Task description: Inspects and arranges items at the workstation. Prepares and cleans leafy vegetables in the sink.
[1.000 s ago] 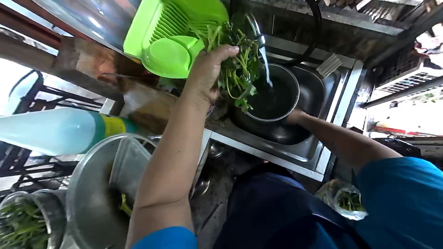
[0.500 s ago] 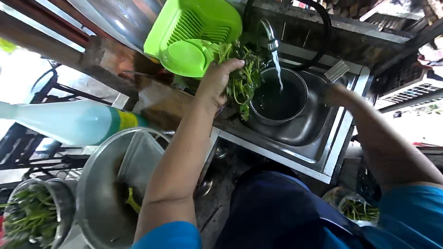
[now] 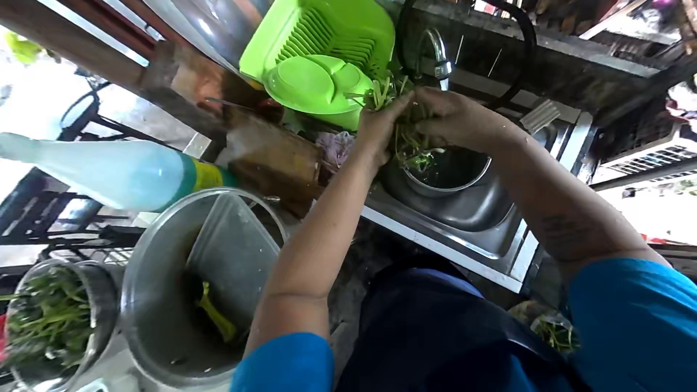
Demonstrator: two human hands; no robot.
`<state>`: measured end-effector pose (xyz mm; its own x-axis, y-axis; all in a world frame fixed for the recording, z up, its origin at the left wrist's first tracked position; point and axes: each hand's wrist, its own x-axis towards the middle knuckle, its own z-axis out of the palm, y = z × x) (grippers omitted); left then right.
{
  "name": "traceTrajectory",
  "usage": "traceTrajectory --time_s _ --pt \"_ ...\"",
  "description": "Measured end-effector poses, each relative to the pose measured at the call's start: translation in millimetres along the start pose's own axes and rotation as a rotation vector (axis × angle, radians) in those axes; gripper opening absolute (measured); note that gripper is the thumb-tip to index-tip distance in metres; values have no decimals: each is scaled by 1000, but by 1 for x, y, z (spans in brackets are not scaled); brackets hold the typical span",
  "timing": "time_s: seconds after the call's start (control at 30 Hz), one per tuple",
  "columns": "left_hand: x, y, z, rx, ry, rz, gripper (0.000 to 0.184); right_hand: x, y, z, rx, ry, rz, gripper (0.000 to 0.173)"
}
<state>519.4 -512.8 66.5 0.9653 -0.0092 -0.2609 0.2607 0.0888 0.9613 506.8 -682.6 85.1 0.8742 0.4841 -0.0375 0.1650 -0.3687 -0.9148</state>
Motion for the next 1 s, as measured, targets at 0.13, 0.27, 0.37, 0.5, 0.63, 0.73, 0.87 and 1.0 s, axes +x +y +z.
traceTrajectory --time_s 0.13,0.27,0.37,0.5,0.63,0.73,0.87,1.0 --pt "-7 5 -10 50 55 -23 39 4 67 -27 -27 35 128 31" --pt "-13 9 -20 37 80 -37 40 24 158 -12 -388 -46 547 33" --pt "-16 12 -24 22 76 -35 39 33 175 27 -304 -66 644 62" --pt "-16 10 -26 12 65 -10 38 34 155 61 -200 -389 424 55" --pt "-16 10 -24 -2 71 -27 40 25 140 79 -1 -318 582 49" --pt "-20 12 -23 21 85 -51 40 21 128 79 -142 -379 627 44" --pt "-18 11 -25 36 70 -26 39 14 128 47 -229 -346 576 39" --pt "-12 4 -26 103 87 -24 43 14 73 -3 -253 -243 411 32"
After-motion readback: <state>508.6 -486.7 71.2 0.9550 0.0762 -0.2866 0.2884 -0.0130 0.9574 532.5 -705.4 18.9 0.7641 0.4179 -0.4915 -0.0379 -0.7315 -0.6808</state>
